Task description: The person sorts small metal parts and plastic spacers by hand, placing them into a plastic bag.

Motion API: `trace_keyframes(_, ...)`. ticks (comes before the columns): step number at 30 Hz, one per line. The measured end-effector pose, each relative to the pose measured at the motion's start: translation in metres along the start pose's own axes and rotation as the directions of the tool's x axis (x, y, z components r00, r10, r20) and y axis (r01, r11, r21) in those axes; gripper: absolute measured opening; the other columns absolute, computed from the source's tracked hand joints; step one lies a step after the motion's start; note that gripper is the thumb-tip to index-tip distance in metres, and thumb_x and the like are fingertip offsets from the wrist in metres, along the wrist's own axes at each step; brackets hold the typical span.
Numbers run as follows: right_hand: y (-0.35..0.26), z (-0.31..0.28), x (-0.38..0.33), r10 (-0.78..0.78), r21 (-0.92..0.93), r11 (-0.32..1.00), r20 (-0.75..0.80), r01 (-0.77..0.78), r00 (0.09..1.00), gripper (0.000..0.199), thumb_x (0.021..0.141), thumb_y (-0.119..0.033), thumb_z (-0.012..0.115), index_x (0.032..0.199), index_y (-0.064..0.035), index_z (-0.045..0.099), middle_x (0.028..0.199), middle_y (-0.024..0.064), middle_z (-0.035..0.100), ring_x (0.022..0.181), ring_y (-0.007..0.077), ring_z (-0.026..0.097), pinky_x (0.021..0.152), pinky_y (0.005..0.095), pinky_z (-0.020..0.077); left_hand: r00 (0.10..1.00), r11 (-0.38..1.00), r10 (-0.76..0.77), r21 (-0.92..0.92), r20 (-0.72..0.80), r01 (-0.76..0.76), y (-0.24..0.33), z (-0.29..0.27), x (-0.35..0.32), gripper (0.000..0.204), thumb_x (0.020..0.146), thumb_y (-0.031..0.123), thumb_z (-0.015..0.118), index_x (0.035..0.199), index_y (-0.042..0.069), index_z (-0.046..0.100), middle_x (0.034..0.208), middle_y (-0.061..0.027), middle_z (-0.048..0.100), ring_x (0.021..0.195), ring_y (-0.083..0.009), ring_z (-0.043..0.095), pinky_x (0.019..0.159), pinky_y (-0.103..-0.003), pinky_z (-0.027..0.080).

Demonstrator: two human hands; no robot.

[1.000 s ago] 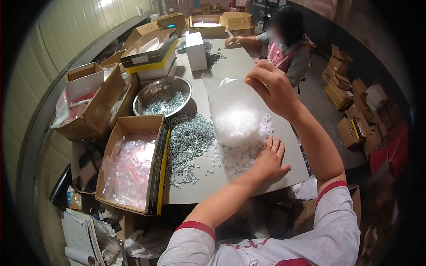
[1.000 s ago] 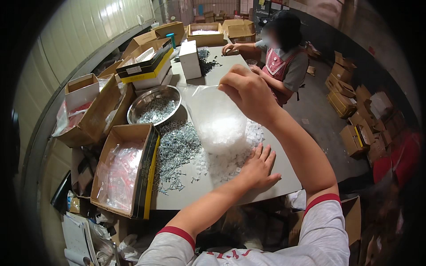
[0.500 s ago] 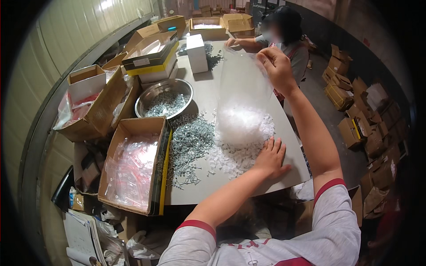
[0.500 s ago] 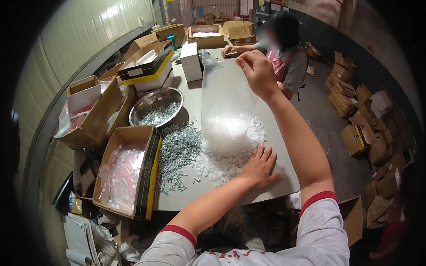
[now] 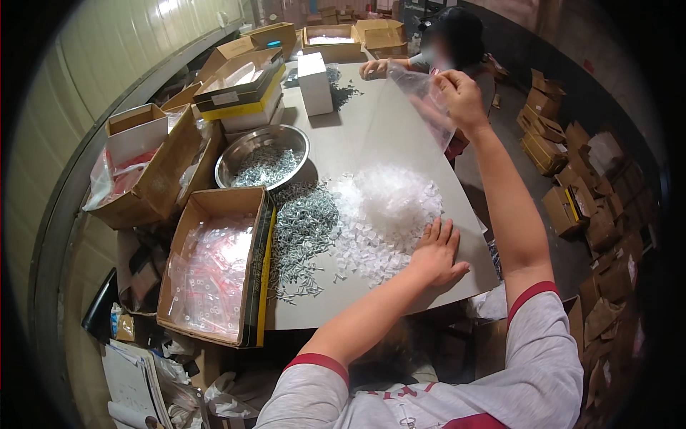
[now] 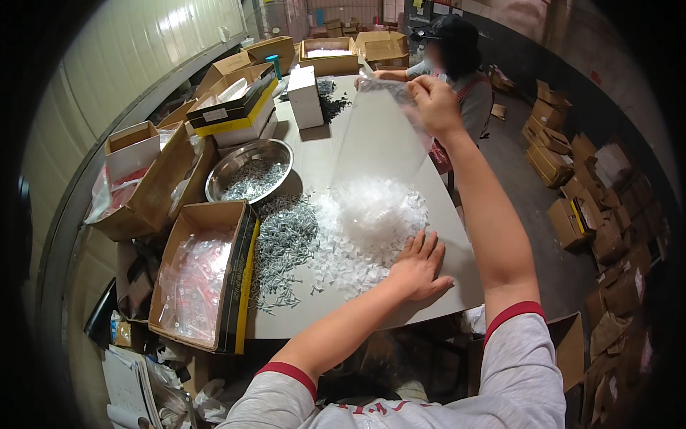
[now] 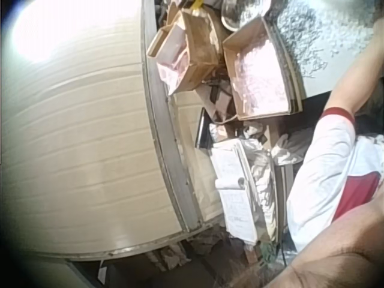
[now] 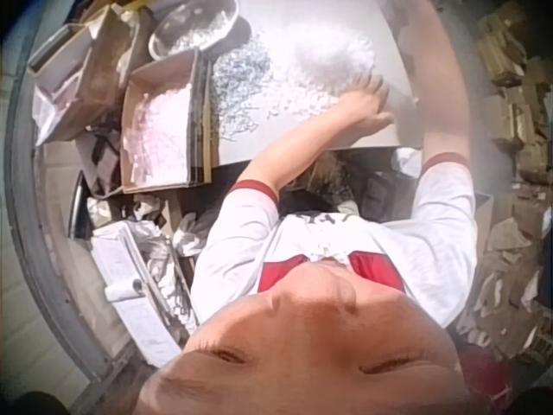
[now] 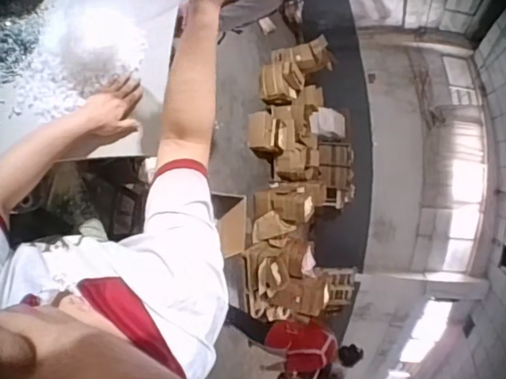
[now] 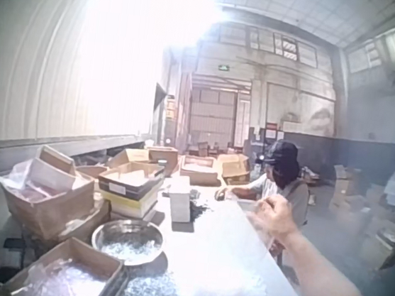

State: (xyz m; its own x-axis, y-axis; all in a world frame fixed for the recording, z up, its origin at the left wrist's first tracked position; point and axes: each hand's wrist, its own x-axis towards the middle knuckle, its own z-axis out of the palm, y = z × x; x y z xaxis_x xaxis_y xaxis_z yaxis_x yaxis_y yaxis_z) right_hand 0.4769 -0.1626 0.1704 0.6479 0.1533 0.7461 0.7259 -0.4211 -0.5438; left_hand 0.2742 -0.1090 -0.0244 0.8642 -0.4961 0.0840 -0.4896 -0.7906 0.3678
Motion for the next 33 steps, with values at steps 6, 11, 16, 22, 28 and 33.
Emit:
trace_keyframes(6,0.019,-0.024,-0.001,0.035,0.089,0.995,-0.02,-0.033,0.999,0.019,0.094,-0.018,0.065,0.097,0.0002,0.071,0.082,0.0066,0.07,0.073,0.0116,0.061,0.068,0.029,0.0495,0.999,1.0,-0.002,0.009,-0.038,0.002,-0.002,0.005,0.0,0.09,0.093,0.065,0.047,0.152,-0.001,0.031,0.16,-0.024,0.025,0.15,-0.0435,0.015,0.122,-0.05,0.015)
trace_keyframes(11,0.045,-0.035,-0.008,0.204,-0.061,0.976,-0.087,-0.21,0.975,0.023,0.093,-0.024,0.064,0.096,-0.0022,0.071,0.084,0.0112,0.071,0.074,0.0193,0.066,0.071,0.034,0.0511,0.999,0.999,0.014,0.041,-0.038,-0.012,0.001,0.002,-0.001,0.088,0.092,0.064,0.048,0.15,-0.001,0.034,0.159,-0.0239,0.027,0.149,-0.0438,0.019,0.122,-0.05,0.018)
trace_keyframes(16,0.046,-0.031,-0.016,0.087,-0.262,0.956,-0.167,-0.129,0.982,0.023,0.09,-0.025,0.064,0.094,-0.0029,0.071,0.087,0.018,0.07,0.083,0.0344,0.068,0.075,0.042,0.0515,1.0,1.0,-0.01,-0.001,0.002,0.01,0.002,-0.002,0.0,0.087,0.092,0.063,0.05,0.149,-0.001,0.035,0.158,-0.0255,0.028,0.148,-0.0448,0.02,0.121,-0.05,0.02)
trace_keyframes(22,0.038,-0.034,-0.026,0.102,-0.253,0.955,-0.206,-0.154,0.973,0.024,0.091,-0.026,0.064,0.093,-0.0031,0.071,0.086,0.0182,0.07,0.083,0.0349,0.068,0.076,0.0429,0.0514,0.999,1.0,0.016,-0.019,-0.039,-0.017,0.002,-0.003,-0.001,0.087,0.093,0.061,0.051,0.15,-0.002,0.033,0.158,-0.0263,0.026,0.148,-0.0461,0.019,0.121,-0.051,0.019)
trace_keyframes(28,0.062,-0.048,-0.037,0.216,-0.232,0.933,-0.249,-0.275,0.944,0.025,0.092,-0.027,0.063,0.093,-0.004,0.071,0.084,0.0163,0.071,0.081,0.0325,0.069,0.074,0.0413,0.0513,0.995,1.0,0.028,0.008,-0.092,-0.027,-0.002,0.003,-0.002,0.087,0.093,0.062,0.052,0.15,-0.002,0.035,0.158,-0.0255,0.028,0.148,-0.0455,0.019,0.121,-0.051,0.019)
trace_keyframes(33,0.107,-0.059,-0.061,0.535,-0.154,0.819,-0.143,-0.553,0.833,0.028,0.09,-0.031,0.067,0.093,-0.0039,0.072,0.08,0.0121,0.072,0.075,0.0234,0.067,0.071,0.0372,0.0508,0.995,0.999,0.031,0.021,-0.094,-0.029,-0.004,0.006,0.0,0.088,0.092,0.063,0.051,0.15,-0.001,0.035,0.158,-0.0251,0.029,0.148,-0.0444,0.021,0.121,-0.051,0.018)
